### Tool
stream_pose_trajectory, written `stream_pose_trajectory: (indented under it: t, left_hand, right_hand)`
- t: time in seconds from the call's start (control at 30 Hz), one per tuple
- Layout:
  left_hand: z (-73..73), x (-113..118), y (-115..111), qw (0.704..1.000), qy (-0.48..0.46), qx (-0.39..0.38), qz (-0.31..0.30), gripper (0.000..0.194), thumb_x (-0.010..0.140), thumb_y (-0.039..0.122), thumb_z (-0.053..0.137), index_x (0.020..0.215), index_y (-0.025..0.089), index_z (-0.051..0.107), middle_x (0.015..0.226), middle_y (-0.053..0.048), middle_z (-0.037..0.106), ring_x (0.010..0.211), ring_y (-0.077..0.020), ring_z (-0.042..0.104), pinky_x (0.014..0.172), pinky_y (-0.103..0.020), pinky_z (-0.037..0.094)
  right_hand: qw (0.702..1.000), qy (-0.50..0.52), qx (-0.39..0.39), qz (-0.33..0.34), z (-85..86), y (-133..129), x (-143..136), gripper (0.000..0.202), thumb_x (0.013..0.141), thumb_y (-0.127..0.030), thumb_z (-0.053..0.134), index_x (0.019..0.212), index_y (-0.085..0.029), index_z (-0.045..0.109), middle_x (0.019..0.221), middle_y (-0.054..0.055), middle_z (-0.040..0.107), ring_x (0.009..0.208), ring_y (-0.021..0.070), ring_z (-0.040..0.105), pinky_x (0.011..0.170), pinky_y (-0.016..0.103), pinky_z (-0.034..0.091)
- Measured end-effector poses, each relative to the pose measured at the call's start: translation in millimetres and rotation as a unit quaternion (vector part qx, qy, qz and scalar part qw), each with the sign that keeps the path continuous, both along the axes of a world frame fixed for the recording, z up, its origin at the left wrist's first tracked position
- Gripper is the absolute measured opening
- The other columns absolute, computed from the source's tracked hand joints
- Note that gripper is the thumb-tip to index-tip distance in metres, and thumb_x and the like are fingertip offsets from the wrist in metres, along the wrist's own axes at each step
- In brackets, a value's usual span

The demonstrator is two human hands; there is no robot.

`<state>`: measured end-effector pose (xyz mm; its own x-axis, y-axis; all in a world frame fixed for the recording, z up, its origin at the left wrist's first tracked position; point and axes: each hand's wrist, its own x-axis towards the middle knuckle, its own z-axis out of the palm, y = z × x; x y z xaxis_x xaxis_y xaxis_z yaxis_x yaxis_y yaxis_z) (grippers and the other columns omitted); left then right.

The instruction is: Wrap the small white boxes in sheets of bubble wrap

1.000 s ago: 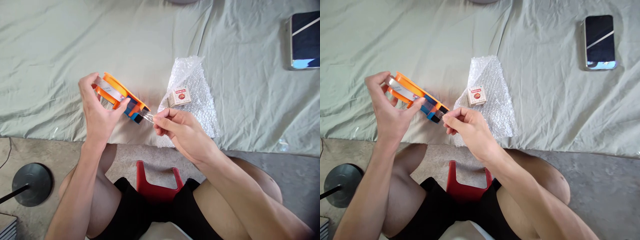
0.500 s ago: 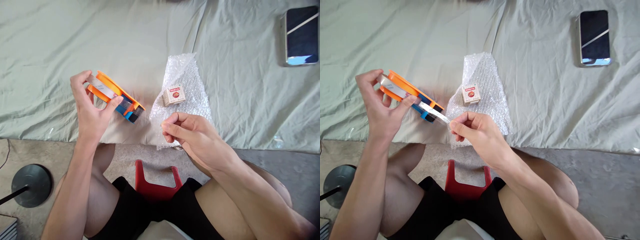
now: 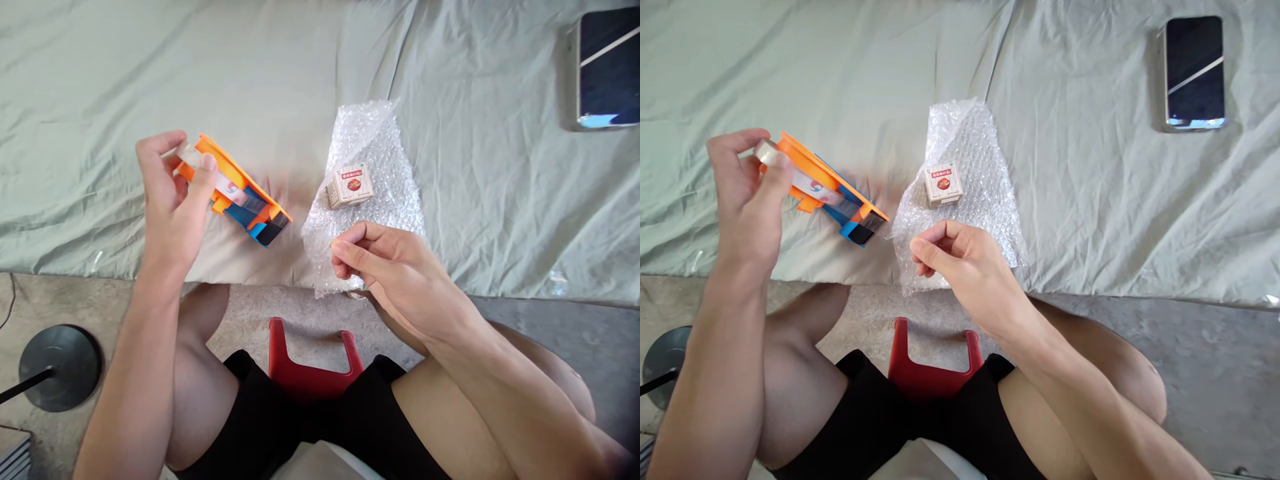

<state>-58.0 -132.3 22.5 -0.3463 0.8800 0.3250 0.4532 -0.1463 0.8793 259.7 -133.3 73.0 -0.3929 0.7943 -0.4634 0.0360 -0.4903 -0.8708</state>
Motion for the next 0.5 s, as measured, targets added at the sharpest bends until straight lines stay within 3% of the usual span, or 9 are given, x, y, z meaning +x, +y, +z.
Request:
stream_pose_trajectory:
  t: [0.1,0.33,0.5]
  left_hand:
    - [2.7,-0.6,2.5,1.000,0.003,-0.006,-0.009,0.078,0.089,0.090,0.085,0.138,0.034,0.062,0.118,-0.004,0.061,0.106,-0.0210,0.069,0.089,-0.038,0.068]
    - [-3.6,-2.0,3.6,0.998,0.052,0.017,0.001,0.085,0.087,0.095,0.082,0.140,0.034,0.058,0.126,-0.005,0.061,0.107,-0.0209,0.070,0.090,-0.039,0.067]
    - [2.1,6.8,-4.0,0.998,0.057,0.013,0.008,0.083,0.089,0.089,0.085,0.144,0.034,0.058,0.137,-0.008,0.059,0.125,-0.0261,0.067,0.091,-0.038,0.066]
  right_hand:
    - [1.000,-0.002,0.005,0.003,0.7,0.6,1.2,0.026,0.097,-0.041,0.091,0.083,-0.024,0.077,0.079,0.000,0.072,0.080,0.0180,0.065,0.080,0.036,0.050]
    - [1.000,0.015,-0.012,0.019,12.6,0.4,1.0,0.035,0.095,-0.046,0.096,0.080,-0.024,0.074,0.075,-0.001,0.070,0.074,0.0156,0.062,0.075,0.034,0.049]
    - [0.999,0.014,-0.019,0.030,16.5,1.3,2.3,0.041,0.092,-0.056,0.097,0.079,-0.025,0.074,0.074,0.000,0.070,0.073,0.0170,0.062,0.074,0.035,0.051]
